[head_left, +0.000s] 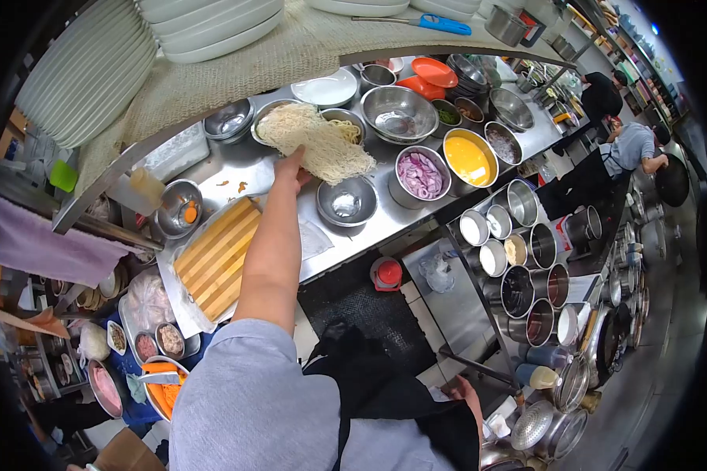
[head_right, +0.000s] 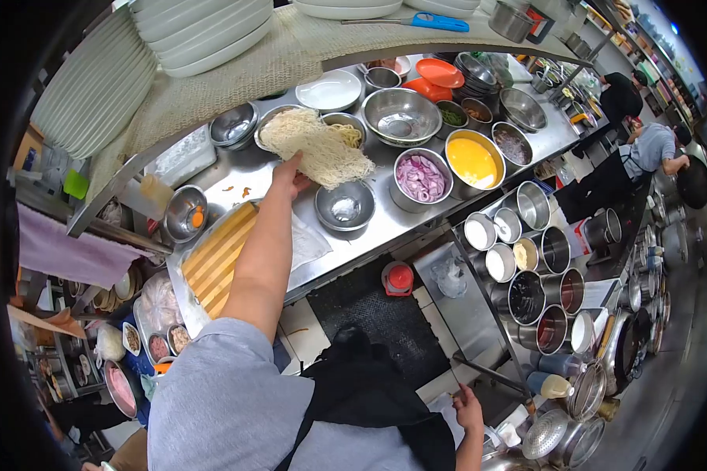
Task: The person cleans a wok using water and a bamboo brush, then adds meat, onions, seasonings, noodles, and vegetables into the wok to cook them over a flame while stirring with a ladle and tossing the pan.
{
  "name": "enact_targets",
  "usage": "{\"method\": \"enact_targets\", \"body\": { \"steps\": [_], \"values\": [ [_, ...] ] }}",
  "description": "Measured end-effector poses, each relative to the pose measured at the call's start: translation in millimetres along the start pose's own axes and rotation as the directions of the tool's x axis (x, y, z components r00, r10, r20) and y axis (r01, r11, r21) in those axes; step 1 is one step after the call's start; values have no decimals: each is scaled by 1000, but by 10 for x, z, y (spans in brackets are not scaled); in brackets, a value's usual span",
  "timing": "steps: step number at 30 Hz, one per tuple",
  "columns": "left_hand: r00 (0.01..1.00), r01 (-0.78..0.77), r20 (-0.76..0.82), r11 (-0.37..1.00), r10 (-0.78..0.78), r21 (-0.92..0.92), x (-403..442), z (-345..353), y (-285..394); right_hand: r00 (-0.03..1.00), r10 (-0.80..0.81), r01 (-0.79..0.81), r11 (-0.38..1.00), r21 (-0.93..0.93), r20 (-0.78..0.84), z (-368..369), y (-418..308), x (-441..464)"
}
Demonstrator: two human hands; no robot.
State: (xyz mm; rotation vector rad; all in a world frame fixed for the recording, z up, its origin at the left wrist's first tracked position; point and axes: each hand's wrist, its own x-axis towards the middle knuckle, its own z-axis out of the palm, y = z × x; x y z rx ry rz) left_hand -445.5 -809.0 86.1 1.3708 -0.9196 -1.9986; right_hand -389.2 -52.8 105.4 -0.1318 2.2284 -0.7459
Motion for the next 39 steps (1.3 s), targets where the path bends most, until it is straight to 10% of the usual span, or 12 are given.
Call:
{"method": "enact_targets", "body": {
  "steps": [12, 18, 21, 22, 23, 26, 28, 32, 37, 39],
  "values": [
    [904, -301, 180, 877, 387, -376, 67, 40, 43, 986, 161, -167, 973, 162, 45, 412, 440, -369],
    [912, -80, 344, 918, 225, -387, -20, -276, -73, 936, 332, -283, 908, 310, -118, 385, 1333, -1095],
    [925, 17, 373, 971, 76, -240, -458, -229, -106, 811, 459, -169, 778, 605, -364, 429, 1942, -1576],
    [913, 52, 405, 973, 44, -223, -539, -200, -135, 757, 569, -49, 539, 841, -322, 351, 2009, -1813],
    [896, 26, 439, 984, 57, -179, -915, -31, -127, 633, 590, -191, 746, 637, -501, 212, 1560, -2108],
    [800, 99, 599, 992, -32, -80, -903, 179, -183, 352, 651, -318, 759, 569, -672, 119, 1515, -2823],
    [805, 128, 588, 990, -72, -54, -1326, 575, -213, 203, 726, -211, 688, 695, -657, 237, 1782, -3202],
    [664, 117, 735, 990, -139, 82, -1854, 1192, -537, -207, 739, -526, 468, 710, -641, 390, 1978, -3696],
    [379, 6, 890, 963, -252, 271, -3433, 2219, -1665, -83, 934, -554, 245, 795, -346, 960, 2551, -3631],
    [211, 7, 910, 931, -358, 365, -4284, 2535, -2243, -100, 935, -231, 311, 922, -340, 1121, 2625, -3559]
  ]
}}
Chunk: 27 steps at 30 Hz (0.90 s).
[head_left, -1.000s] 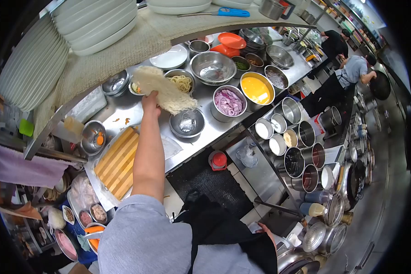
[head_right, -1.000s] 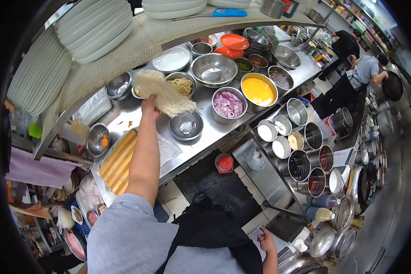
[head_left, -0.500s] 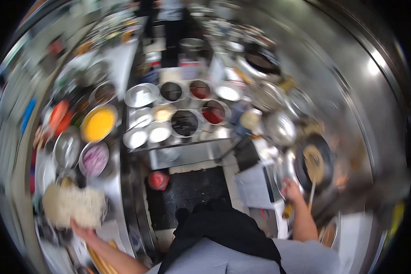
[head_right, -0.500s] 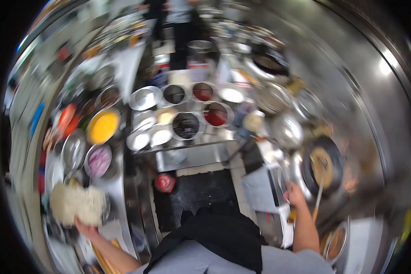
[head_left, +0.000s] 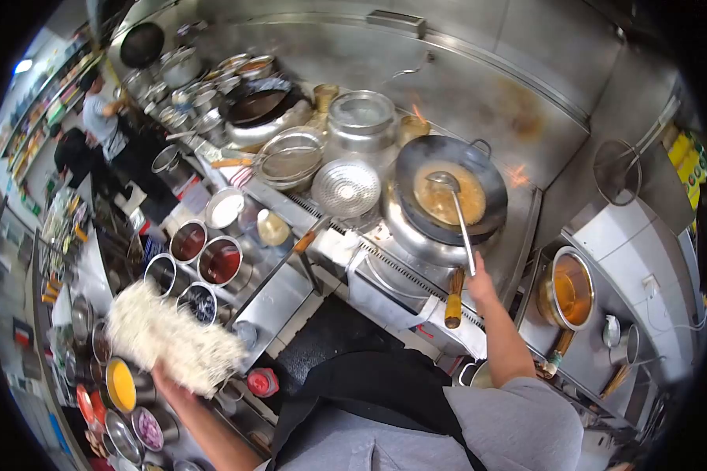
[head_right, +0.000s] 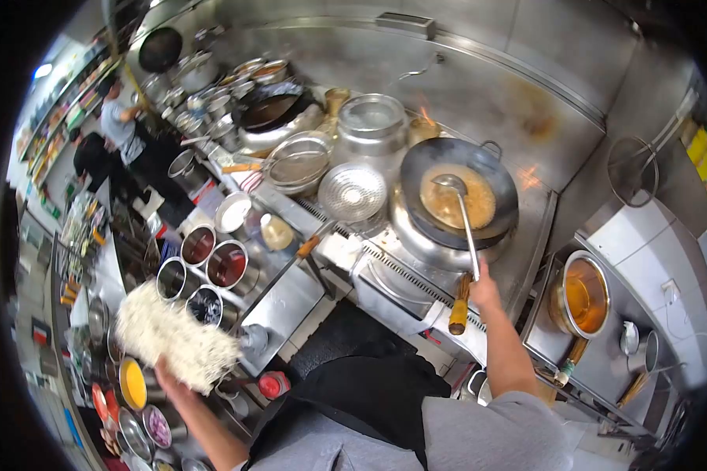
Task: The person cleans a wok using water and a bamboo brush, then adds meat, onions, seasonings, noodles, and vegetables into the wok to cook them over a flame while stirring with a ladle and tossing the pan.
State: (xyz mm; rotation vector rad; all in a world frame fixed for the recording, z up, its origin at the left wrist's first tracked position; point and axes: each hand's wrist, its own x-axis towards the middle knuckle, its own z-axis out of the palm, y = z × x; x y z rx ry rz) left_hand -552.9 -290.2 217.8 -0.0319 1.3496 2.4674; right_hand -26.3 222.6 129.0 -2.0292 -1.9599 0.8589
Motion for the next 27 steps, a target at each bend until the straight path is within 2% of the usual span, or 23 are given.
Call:
{"method": "enact_targets", "body": {
  "steps": [1, 2, 3, 5, 8, 9, 11, 13, 15, 16, 18, 19, 21, 22, 23, 25, 26, 27],
  "values": [
    [993, 58, 106, 998, -60, 21, 208, 344, -287, 997, -36, 52, 962, 267, -65, 181, 160, 20],
    [975, 103, 194, 994, -107, 30, 483, 636, -678, 998, 49, -55, 915, 399, 25, -22, -147, -256],
    [948, 146, 281, 988, -152, 43, 615, 1117, -886, 997, 34, -62, 905, 421, 75, -89, -196, -364],
    [898, 219, 376, 973, -230, 72, 489, 2255, -1302, 999, 18, -43, 826, 561, 50, -16, 21, -398],
    [754, 351, 557, 930, -348, 107, 206, 3780, -1884, 996, 68, -93, 748, 658, 63, -135, 252, -483],
    [698, 386, 605, 913, -383, 133, 126, 4134, -2112, 997, 67, -80, 739, 669, 45, -193, 320, -494],
    [561, 377, 681, 878, -471, 296, 66, 4561, -2607, 996, 88, -81, 722, 687, 25, -262, 473, -578],
    [583, 368, 575, 818, -574, 443, -208, 4731, -2901, 995, 104, -81, 749, 657, 4, -335, 617, -616],
    [447, 440, 570, 724, -690, 531, -246, 4556, -3279, 989, 149, -111, 735, 668, 1, -337, 701, -707],
    [373, 426, 585, 693, -720, 581, -252, 4422, -3424, 988, 153, -131, 709, 693, 29, -352, 702, -791],
    [358, 399, 500, 613, -789, 682, -393, 4291, -3410, 987, 126, -157, 674, 722, 96, -412, 643, -931],
    [340, 377, 492, 596, -801, 709, -363, 4208, -3447, 986, 136, -160, 673, 722, 92, -447, 583, -976],
    [316, 374, 477, 570, -820, 732, -264, 4089, -3450, 976, 79, -198, 708, 678, 203, -498, 419, -1036],
    [307, 376, 480, 569, -821, 732, -203, 4059, -3441, 967, 76, -211, 771, 600, 243, -543, 315, -1020],
    [328, 341, 479, 575, -814, 744, -130, 4025, -3432, 968, 81, -212, 772, 599, 238, -552, 210, -964],
    [343, 309, 471, 571, -813, 760, 31, 3939, -3438, 993, -34, -4, 951, 309, 117, -571, -91, -857],
    [361, 251, 481, 581, -799, 774, 96, 3887, -3452, 980, 29, -90, 948, 304, 197, -634, -293, -783],
    [373, 192, 495, 587, -785, 787, 154, 3838, -3463, 980, 16, -67, 964, 256, 197, -568, -344, -652]
  ]
}}
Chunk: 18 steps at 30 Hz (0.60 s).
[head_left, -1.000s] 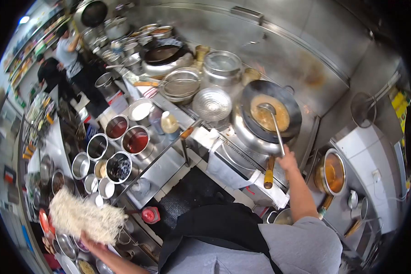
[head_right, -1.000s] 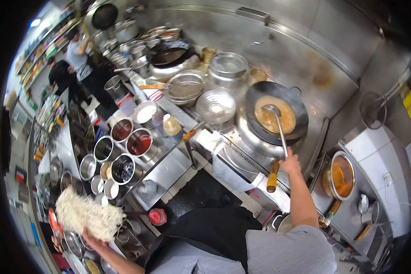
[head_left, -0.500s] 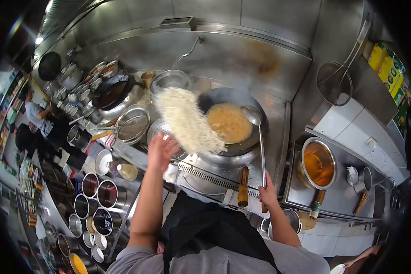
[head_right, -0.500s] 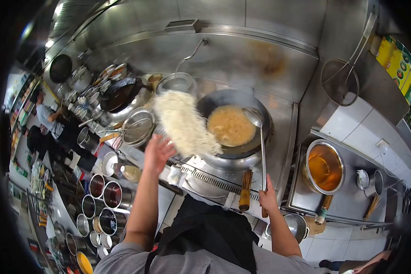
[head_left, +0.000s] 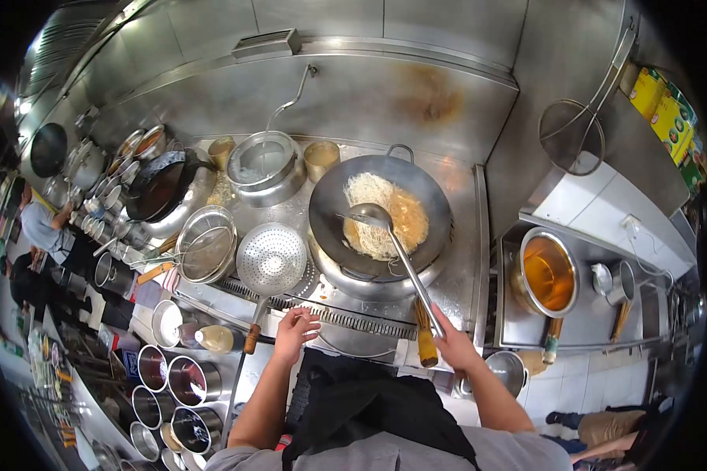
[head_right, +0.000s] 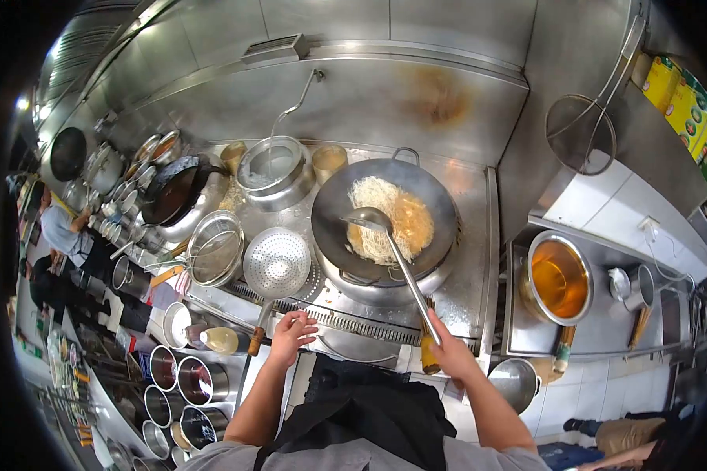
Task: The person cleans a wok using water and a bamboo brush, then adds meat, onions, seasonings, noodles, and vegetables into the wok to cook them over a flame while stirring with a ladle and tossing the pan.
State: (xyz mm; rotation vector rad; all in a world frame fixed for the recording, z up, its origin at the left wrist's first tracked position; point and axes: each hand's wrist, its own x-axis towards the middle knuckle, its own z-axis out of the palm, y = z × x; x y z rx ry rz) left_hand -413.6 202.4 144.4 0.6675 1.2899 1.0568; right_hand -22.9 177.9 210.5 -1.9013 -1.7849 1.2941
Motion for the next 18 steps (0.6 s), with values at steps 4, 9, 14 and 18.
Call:
{"method": "enact_targets", "body": {
  "steps": [4, 9, 14, 18],
  "values": [
    [991, 58, 120, 997, -64, 48, 8, -280, -242, 994, 106, -108, 968, -226, -22, 79, -298, 354],
    [935, 41, 337, 979, -107, 199, -92, -729, -550, 981, -35, -19, 961, -278, -189, 219, -468, 551],
    [901, 58, 406, 970, -152, 235, -60, -1129, -659, 961, 175, -262, 832, -490, -216, 389, -814, 701],
    [909, -15, 412, 983, -64, 184, 30, -1283, -436, 969, 105, -199, 870, -451, -224, 174, -749, 602]
  ]
}}
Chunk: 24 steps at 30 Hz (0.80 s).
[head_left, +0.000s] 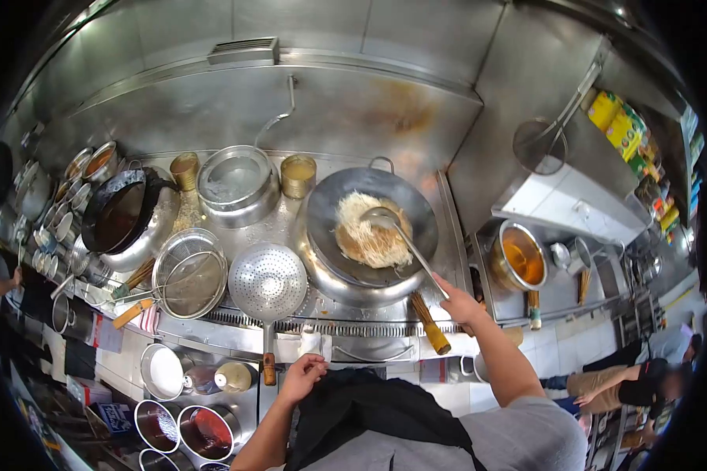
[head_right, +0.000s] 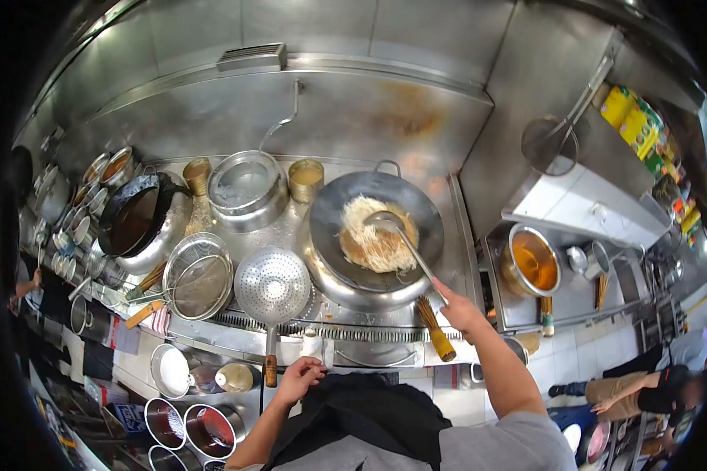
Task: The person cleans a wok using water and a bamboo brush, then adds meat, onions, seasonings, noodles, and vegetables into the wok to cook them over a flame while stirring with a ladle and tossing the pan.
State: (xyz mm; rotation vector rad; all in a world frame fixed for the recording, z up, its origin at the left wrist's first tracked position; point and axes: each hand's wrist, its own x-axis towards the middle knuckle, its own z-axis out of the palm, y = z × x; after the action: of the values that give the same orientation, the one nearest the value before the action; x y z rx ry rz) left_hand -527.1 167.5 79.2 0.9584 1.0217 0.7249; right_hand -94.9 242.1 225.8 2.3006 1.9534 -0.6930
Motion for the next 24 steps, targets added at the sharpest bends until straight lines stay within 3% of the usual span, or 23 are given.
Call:
{"method": "enact_targets", "body": {
  "steps": [2, 4, 6, 7, 10, 12, 14, 16, 18, 20, 22, 24],
  "values": [
    [1000, -17, -18, 1000, 17, -25, -3, -86, 106, 979, -160, 174, 979, 106, -130, -96, 139, -20],
    [999, -41, -28, 998, 40, -46, 58, -157, 218, 998, -8, 18, 981, 192, -55, -346, -187, -92],
    [998, -47, -52, 998, 45, -42, 87, -210, 265, 994, 27, -1, 971, 239, -103, -236, -246, 99],
    [995, -64, -77, 998, 63, -11, 140, -228, 254, 990, 45, -12, 972, 234, -136, -165, -348, 174],
    [988, -113, -101, 993, 114, 14, 259, -175, 311, 993, 57, -60, 998, -22, -104, 72, -401, 297],
    [983, -123, -131, 991, 128, 46, 288, -63, 425, 996, 76, -78, 996, -50, -37, 191, -202, 249],
    [950, -277, -89, 939, 299, 206, 307, 94, 525, 995, 93, -90, 992, -92, 35, 158, 85, 240],
    [926, -305, -113, 889, 361, 341, 387, 304, 599, 999, 39, -38, 998, -53, 8, 55, 449, 244],
    [939, -238, -121, 863, 322, 445, 475, 665, 929, 999, -34, 34, 999, -7, 14, -228, 643, 256],
    [834, -421, -24, 662, 552, 620, 808, 987, 1065, 994, -103, 102, 994, 39, 19, -434, 690, 241],
    [665, -578, 105, 421, 739, 699, 1210, 1336, 1326, 993, -102, 102, 995, -8, -62, -515, 489, 252],
    [711, -494, 108, 384, 695, 780, 1598, 1595, 1310, 997, -68, 66, 996, -56, -28, -445, 233, 242]
  ]
}}
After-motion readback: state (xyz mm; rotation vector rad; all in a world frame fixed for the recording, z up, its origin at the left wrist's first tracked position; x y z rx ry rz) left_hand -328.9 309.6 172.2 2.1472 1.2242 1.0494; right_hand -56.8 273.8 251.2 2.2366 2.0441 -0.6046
